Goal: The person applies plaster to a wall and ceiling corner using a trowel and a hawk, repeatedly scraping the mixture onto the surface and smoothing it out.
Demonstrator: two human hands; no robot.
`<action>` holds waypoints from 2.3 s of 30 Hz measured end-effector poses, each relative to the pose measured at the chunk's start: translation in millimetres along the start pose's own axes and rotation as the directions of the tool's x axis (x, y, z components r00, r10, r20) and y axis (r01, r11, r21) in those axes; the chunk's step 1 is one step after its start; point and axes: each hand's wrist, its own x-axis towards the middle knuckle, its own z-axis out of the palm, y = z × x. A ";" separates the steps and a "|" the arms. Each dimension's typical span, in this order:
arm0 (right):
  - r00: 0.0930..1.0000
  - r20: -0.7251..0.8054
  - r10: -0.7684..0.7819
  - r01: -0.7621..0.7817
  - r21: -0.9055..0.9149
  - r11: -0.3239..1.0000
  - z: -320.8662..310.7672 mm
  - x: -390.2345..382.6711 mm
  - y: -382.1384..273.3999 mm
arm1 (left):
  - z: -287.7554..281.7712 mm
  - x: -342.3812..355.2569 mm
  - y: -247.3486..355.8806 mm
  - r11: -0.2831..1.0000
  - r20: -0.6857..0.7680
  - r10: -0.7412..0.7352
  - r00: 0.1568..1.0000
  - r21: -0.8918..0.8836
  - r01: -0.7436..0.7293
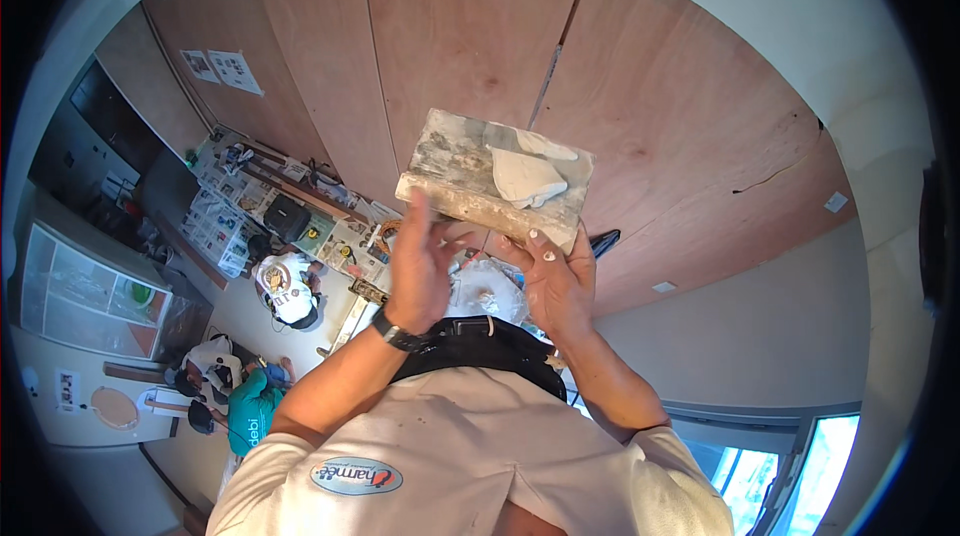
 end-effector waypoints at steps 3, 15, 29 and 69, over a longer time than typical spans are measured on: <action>1.000 -0.013 -0.016 0.016 -0.017 1.000 -2.5 -1.7 -5.9 | -50.0 0.1 4.5 0.998 -0.083 0.046 0.996 -0.045 -0.049; 0.973 0.043 -0.227 0.230 -0.289 0.929 -5.0 1.8 15.4 | -36.3 -47.8 54.4 0.997 0.007 0.042 0.999 0.070 -0.042; 0.893 0.205 -0.401 0.449 -0.472 0.758 -6.8 -2.6 21.8 | -12.6 -21.5 42.7 0.979 0.144 -0.202 0.969 0.062 0.195; 0.940 0.086 -0.330 0.305 -0.644 0.702 -24.4 -3.8 -16.3 | -32.0 9.0 32.8 0.913 0.081 -0.256 0.963 -0.306 0.269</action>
